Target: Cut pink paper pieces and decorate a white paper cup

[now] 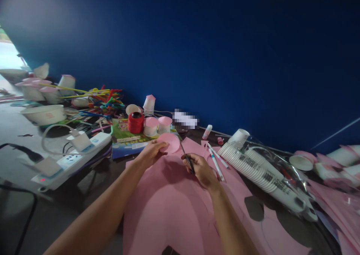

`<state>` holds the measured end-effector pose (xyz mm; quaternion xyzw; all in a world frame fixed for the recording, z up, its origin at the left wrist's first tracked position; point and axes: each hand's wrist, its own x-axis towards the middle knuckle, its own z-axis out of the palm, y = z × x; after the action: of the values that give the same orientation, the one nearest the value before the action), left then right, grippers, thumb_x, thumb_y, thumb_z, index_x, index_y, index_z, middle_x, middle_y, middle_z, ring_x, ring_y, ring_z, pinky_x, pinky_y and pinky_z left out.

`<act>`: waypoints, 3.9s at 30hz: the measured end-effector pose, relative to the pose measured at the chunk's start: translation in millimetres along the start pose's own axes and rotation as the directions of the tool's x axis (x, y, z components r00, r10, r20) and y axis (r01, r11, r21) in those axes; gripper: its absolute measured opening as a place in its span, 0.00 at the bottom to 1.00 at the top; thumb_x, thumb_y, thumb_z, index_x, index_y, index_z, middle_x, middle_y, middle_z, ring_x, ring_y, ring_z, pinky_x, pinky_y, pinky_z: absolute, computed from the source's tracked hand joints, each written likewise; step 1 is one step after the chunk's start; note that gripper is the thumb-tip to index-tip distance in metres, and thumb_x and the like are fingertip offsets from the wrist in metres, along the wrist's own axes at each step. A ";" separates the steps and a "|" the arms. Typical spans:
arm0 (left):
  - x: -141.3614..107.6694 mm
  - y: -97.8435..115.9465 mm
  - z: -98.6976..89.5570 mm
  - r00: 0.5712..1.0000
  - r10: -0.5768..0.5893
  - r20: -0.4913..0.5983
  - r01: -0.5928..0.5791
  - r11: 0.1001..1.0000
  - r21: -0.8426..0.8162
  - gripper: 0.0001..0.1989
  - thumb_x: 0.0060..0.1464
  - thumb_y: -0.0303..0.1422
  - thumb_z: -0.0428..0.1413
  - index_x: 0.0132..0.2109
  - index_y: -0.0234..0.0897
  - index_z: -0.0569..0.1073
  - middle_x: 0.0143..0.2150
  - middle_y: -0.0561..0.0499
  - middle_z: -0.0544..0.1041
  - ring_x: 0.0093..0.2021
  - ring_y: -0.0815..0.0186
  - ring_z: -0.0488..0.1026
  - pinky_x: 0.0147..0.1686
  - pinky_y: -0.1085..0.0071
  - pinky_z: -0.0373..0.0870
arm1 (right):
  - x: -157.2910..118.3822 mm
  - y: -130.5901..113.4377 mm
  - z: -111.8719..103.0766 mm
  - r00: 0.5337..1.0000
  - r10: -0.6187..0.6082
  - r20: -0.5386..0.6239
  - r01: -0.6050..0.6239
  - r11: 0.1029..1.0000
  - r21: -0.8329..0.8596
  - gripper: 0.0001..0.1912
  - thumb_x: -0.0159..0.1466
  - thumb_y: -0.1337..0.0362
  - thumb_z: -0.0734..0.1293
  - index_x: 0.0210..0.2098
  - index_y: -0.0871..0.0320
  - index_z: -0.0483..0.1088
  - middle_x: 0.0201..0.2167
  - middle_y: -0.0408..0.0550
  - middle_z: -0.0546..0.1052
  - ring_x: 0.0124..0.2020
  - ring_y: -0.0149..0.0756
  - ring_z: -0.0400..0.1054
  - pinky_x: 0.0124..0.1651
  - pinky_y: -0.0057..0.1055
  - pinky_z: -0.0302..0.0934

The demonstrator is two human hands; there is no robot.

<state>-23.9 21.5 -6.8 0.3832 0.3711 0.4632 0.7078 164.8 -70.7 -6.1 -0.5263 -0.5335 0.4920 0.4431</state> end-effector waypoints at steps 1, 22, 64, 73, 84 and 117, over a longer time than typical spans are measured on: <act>0.2 -0.2 -0.3 1.000 0.000 0.003 0.000 1.000 0.000 0.09 0.34 0.30 0.65 0.24 0.32 0.72 0.21 0.56 0.68 0.22 0.74 0.65 0.23 0.76 0.65 | 0.2 0.0 0.1 1.000 0.003 0.001 -0.003 1.000 0.001 0.19 0.59 0.51 0.70 0.41 0.61 0.73 0.20 0.39 0.64 0.23 0.29 0.56 0.28 0.29 0.46; -2.1 -13.7 16.4 0.996 0.068 -0.054 -0.081 0.951 -0.298 0.15 0.33 0.31 0.69 0.31 0.31 0.76 0.27 0.51 0.77 0.28 0.69 0.73 0.32 0.70 0.73 | 2.1 -3.5 17.9 0.975 -0.090 -0.202 0.076 0.994 -0.073 0.19 0.58 0.52 0.67 0.43 0.58 0.69 0.23 0.41 0.69 0.26 0.34 0.59 0.30 0.31 0.51; -14.9 -22.4 33.3 0.999 -0.045 0.009 0.046 0.946 -0.321 0.05 0.47 0.22 0.61 0.27 0.29 0.71 0.23 0.50 0.74 0.25 0.66 0.76 0.31 0.70 0.76 | 2.3 -3.7 30.8 0.964 -0.129 -0.231 0.105 0.988 -0.112 0.17 0.56 0.56 0.68 0.41 0.59 0.70 0.24 0.40 0.67 0.26 0.31 0.60 0.29 0.28 0.58; -18.9 -20.4 36.8 0.999 -0.047 -0.012 0.042 0.964 -0.263 0.06 0.44 0.23 0.61 0.24 0.30 0.71 0.20 0.50 0.73 0.23 0.65 0.75 0.29 0.69 0.76 | 1.9 1.4 28.9 0.969 -0.073 -0.238 0.074 0.997 -0.007 0.19 0.57 0.55 0.69 0.45 0.58 0.71 0.23 0.39 0.67 0.25 0.32 0.61 0.24 0.27 0.64; -16.1 -21.5 35.2 0.999 -0.049 -0.008 0.046 0.971 -0.233 0.07 0.42 0.25 0.63 0.24 0.30 0.72 0.20 0.49 0.74 0.23 0.65 0.75 0.30 0.68 0.76 | 6.7 11.5 25.9 0.962 -0.072 -0.263 0.072 0.997 -0.010 0.19 0.57 0.53 0.70 0.44 0.56 0.73 0.23 0.40 0.69 0.24 0.33 0.63 0.24 0.28 0.65; -7.0 -24.0 25.9 0.875 0.465 -0.138 -0.420 0.869 0.263 0.17 0.34 0.12 0.54 0.25 0.37 0.79 0.34 0.49 0.74 0.39 0.62 0.73 0.48 0.64 0.69 | 8.8 9.7 19.3 0.900 -0.181 -0.398 0.188 0.982 -0.021 0.15 0.59 0.52 0.68 0.37 0.57 0.72 0.21 0.39 0.67 0.25 0.32 0.60 0.29 0.29 0.54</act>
<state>5.7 3.1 -15.7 0.4882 0.3911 0.6040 0.4939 146.4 -63.4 -18.4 -0.5586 -0.4753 0.3353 0.5913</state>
